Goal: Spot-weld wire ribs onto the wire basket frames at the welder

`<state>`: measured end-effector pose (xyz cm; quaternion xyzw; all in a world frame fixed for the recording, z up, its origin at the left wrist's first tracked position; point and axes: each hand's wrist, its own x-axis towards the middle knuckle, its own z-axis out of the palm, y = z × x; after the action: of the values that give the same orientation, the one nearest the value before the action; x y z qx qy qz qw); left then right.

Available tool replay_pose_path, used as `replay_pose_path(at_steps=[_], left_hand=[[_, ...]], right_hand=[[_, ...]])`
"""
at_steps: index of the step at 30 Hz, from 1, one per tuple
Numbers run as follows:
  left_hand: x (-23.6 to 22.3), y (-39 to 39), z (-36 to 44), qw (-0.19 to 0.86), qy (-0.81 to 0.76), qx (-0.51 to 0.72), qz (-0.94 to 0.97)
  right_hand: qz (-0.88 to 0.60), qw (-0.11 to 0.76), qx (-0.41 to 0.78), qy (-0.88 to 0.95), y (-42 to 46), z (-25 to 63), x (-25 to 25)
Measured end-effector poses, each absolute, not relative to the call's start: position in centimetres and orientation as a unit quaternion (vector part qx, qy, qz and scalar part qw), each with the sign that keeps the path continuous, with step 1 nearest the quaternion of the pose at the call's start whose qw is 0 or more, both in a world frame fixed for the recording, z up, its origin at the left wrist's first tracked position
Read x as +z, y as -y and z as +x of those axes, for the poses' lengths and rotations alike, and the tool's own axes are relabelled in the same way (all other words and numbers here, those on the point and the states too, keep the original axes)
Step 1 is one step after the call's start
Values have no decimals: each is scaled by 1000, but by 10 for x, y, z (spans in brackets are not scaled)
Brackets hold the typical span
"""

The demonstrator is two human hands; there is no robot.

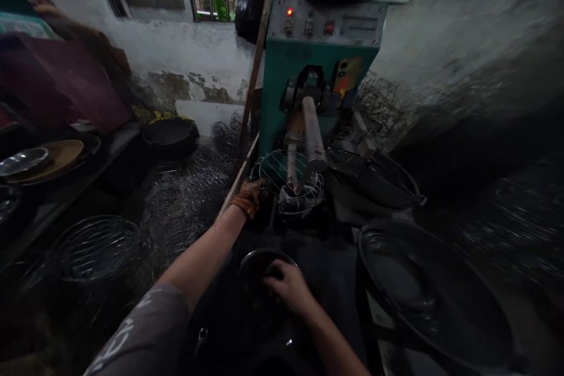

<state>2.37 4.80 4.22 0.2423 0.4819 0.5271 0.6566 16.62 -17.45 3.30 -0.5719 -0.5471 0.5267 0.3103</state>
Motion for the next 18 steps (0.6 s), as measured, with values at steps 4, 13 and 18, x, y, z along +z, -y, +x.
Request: replay_pose_path(at_steps=[4,13,18], left_hand=[[52,-26,28,628,-520,537,215],[71,0,38,602,-522,570,198],[80,3,40,589,-512,594,197]], right_hand=[[-592,464,490,441,132,189,63],[-660,521,337,423,84,188,58],[-707,449,265,478,83,190,58]])
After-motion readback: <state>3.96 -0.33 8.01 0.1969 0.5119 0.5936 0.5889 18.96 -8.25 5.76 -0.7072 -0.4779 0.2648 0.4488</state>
